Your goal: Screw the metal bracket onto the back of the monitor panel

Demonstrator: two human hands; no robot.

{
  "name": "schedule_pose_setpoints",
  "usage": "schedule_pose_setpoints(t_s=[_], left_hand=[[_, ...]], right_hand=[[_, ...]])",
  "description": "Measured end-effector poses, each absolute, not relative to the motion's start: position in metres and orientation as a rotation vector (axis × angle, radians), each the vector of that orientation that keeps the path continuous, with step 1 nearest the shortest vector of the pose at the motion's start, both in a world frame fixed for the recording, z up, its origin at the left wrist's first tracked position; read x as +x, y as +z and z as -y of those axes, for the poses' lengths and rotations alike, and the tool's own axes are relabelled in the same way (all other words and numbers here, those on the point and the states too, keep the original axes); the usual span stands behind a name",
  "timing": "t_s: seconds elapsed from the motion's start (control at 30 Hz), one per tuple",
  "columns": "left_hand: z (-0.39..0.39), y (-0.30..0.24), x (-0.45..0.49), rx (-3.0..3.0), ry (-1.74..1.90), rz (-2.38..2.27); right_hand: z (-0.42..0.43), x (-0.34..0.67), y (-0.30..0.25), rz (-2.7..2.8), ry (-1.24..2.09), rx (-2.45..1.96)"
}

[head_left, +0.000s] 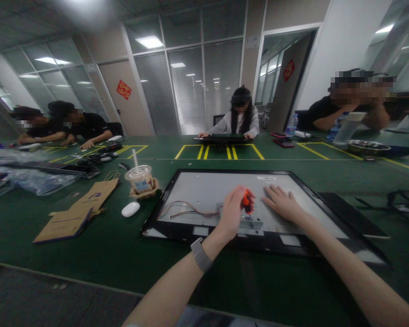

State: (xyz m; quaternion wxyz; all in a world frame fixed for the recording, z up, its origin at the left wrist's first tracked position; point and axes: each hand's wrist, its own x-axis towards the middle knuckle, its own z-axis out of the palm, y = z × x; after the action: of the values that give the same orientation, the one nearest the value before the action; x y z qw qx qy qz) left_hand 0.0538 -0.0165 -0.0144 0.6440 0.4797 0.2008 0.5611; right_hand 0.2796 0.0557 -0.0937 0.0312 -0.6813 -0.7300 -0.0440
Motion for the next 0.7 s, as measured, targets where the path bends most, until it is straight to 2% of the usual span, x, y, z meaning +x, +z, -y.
schedule_pose_setpoints(t_s=[0.7], left_hand=[[0.051,0.005,0.055,1.533,1.028,-0.409]], right_hand=[[-0.048,0.279,-0.084,2.342,-0.089,-2.057]])
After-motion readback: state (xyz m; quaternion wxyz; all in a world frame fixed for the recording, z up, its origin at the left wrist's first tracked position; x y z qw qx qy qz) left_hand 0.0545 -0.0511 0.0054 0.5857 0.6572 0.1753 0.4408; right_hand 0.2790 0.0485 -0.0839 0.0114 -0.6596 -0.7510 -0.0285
